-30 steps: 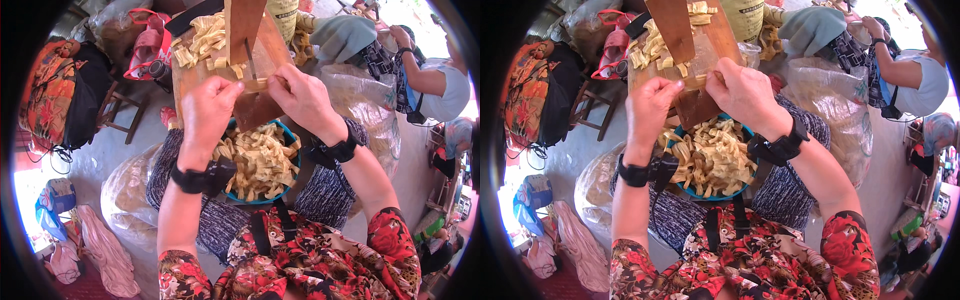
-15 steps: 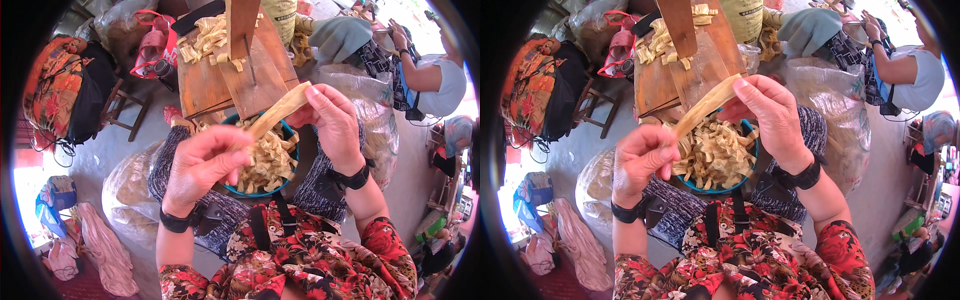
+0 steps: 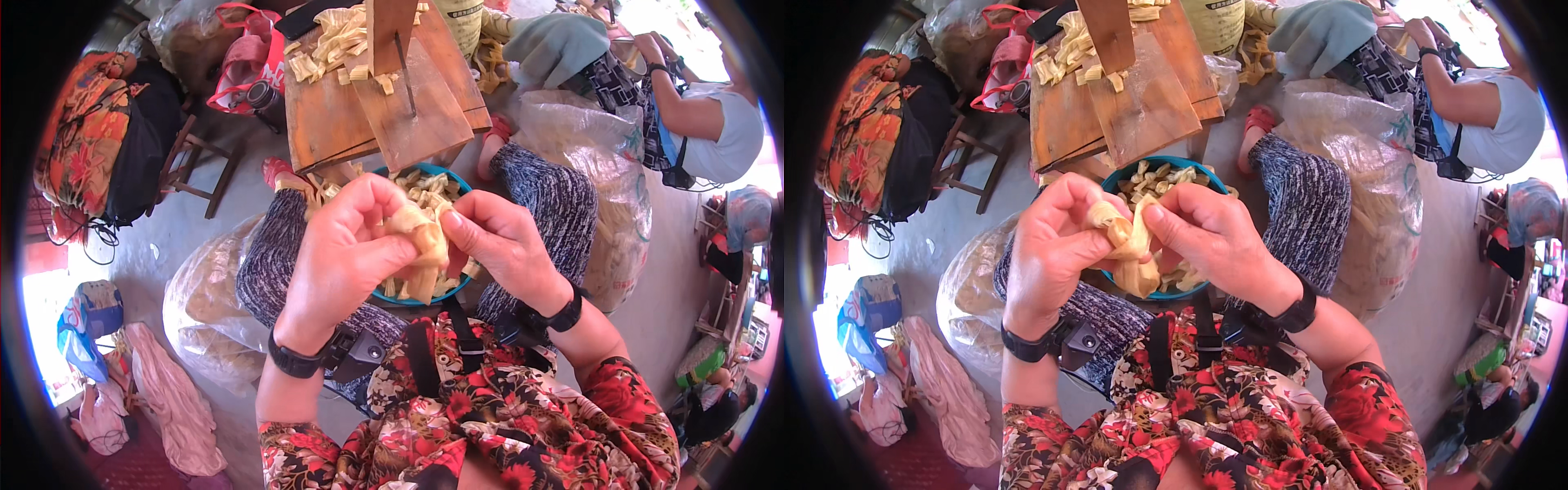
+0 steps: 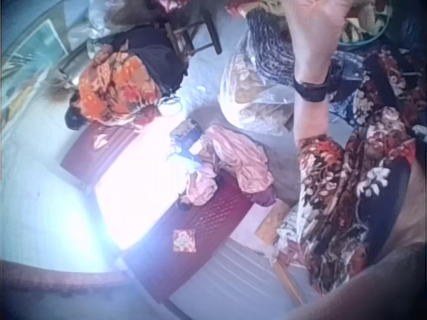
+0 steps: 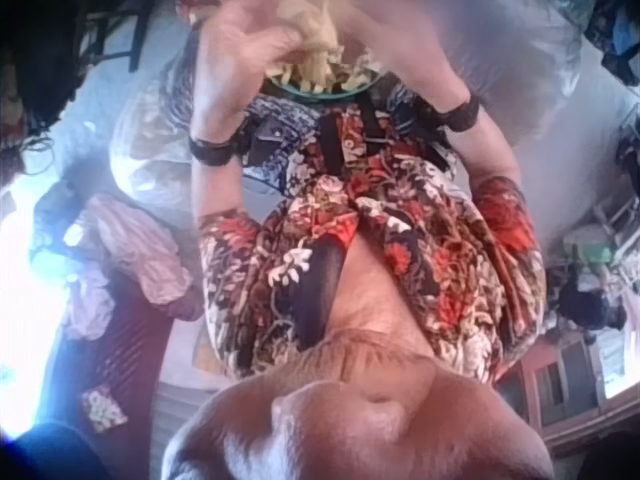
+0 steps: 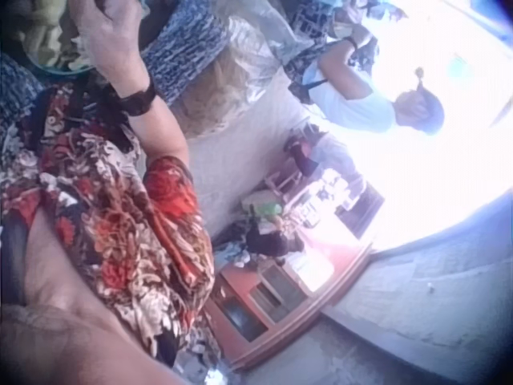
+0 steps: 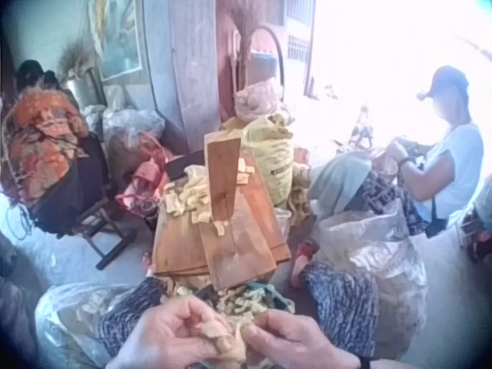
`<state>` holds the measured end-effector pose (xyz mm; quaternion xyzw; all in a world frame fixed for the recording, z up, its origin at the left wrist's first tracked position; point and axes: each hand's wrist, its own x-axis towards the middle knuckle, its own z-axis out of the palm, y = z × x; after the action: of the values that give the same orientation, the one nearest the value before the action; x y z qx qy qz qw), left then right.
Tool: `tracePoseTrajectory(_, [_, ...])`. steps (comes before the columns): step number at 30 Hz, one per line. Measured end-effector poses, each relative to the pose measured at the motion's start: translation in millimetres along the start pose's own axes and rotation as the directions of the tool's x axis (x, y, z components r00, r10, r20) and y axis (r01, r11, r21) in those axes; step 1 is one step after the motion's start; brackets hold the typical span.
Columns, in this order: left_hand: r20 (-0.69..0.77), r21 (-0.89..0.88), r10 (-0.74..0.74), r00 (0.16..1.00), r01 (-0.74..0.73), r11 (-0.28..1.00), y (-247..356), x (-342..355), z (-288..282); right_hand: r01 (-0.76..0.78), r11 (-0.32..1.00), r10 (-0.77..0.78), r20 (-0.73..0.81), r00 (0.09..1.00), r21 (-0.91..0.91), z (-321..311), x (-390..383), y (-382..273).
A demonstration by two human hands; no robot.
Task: The person ties knots in individual strips of yellow bean curd by hand and places the finished knots into a blue bowl.
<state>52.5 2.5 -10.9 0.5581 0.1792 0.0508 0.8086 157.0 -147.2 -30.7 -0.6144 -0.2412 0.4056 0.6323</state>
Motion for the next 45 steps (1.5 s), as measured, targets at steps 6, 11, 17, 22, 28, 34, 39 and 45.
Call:
tracePoseTrajectory(6, [-0.038,-0.052,-0.078,0.996,0.076,0.996,-4.9,4.7,2.3,0.021,0.999,-0.016,-0.127,0.992,0.043,1.9,0.5,9.1])
tracePoseTrajectory(11, [-0.084,0.277,0.113,0.99,-0.085,0.957,-15.5,3.1,9.9,0.183,0.973,-0.2,-0.118,0.973,-0.14,10.1,-4.4,6.8])
tracePoseTrajectory(17, [-0.043,-0.163,-0.122,0.992,0.114,0.98,-12.8,3.3,3.7,-0.113,0.815,0.059,0.113,0.992,0.568,-3.1,-6.1,0.7])
tracePoseTrajectory(22, [0.266,-0.26,-0.3,0.916,0.368,0.893,-14.0,1.9,3.0,0.018,0.92,-0.049,0.069,0.996,0.39,1.8,-9.7,-12.1])
tracePoseTrajectory(28, [0.058,0.113,-0.332,0.941,0.324,0.939,-7.2,3.4,3.9,-0.006,1.0,0.004,0.073,0.997,0.028,-18.1,-9.6,-20.3])
tracePoseTrajectory(34, [0.032,0.129,-0.098,0.995,0.093,0.987,1.2,-12.5,-22.4,-0.257,0.961,0.235,0.19,0.953,0.101,-27.3,-25.0,-35.2])
tracePoseTrajectory(39, [-0.103,0.275,0.066,0.992,-0.036,0.961,0.4,-7.9,-20.9,0.029,1.0,-0.029,0.066,0.997,-0.003,-32.8,4.5,-12.8])
tracePoseTrajectory(45, [0.186,0.599,0.329,0.926,-0.372,0.709,9.7,0.0,-12.0,0.135,0.975,-0.134,0.017,0.991,-0.177,-38.9,31.7,-5.8])
